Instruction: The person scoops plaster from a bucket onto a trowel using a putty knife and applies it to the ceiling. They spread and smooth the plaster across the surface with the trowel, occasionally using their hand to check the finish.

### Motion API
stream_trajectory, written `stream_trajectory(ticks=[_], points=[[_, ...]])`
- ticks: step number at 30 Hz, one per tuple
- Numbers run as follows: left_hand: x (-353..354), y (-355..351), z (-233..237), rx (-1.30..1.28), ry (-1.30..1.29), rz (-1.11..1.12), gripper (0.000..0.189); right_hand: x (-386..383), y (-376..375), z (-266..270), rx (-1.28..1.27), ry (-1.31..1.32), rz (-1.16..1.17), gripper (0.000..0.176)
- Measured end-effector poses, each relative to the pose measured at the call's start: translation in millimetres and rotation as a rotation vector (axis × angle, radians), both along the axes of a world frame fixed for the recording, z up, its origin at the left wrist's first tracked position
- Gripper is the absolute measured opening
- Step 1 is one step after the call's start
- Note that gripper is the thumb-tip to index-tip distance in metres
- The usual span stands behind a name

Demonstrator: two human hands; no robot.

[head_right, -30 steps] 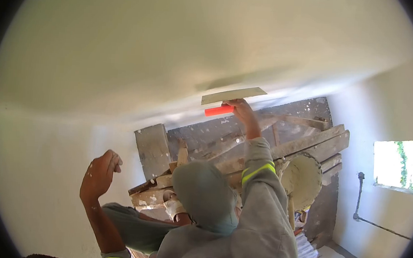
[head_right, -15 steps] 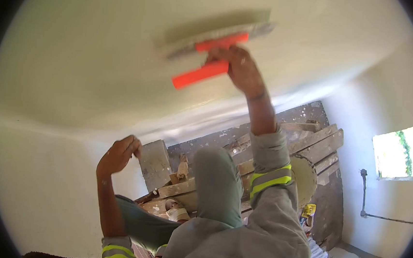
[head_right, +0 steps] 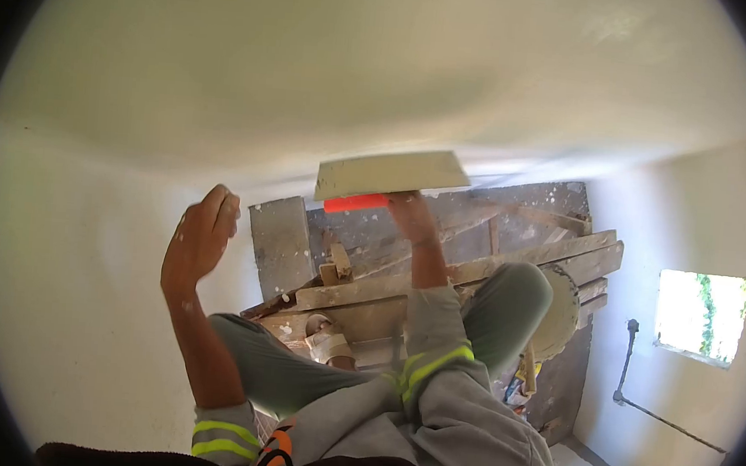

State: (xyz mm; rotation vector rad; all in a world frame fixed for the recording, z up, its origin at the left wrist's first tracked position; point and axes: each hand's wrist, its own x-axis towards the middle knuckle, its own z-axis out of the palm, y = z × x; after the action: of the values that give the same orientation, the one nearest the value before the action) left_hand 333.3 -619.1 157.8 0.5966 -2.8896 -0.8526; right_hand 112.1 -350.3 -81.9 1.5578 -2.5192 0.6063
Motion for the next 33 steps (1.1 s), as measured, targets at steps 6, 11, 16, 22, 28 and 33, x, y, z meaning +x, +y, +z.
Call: stream_trajectory(ticks=[6, 11, 16, 22, 28, 33], points=[[45.8, 55.5, 54.6, 0.162, -0.101, 0.218, 0.017, -26.4, -38.6, -86.1, -0.842, -1.825, -0.23, 0.015], [63.6, 72.6, 42.1, 0.078, -0.135, 0.141, 0.019, -82.2, -50.5, -93.2, -0.692, -1.801, -0.046, 0.019], [30.1, 62.4, 15.1, 0.024, -0.014, -0.009, 0.019, -65.6, -60.3, 76.7, -0.847, -1.598, 0.067, 0.02], [-34.6, 34.5, 15.2, 0.224, -0.321, 0.012, 0.028, -71.0, -82.8, 373.3, -0.836, -1.052, 0.455, 0.016], [2.6, -7.7, 8.8, 0.26, -0.096, 0.166, 0.034, -23.5, -38.2, 312.9, -0.402, 0.356, -0.039, 0.025], [42.9, -5.7, 34.2, 0.152, 0.025, 0.378, 0.027, 35.4, -67.2, 20.0, -0.483, -0.784, -0.017, 0.029]])
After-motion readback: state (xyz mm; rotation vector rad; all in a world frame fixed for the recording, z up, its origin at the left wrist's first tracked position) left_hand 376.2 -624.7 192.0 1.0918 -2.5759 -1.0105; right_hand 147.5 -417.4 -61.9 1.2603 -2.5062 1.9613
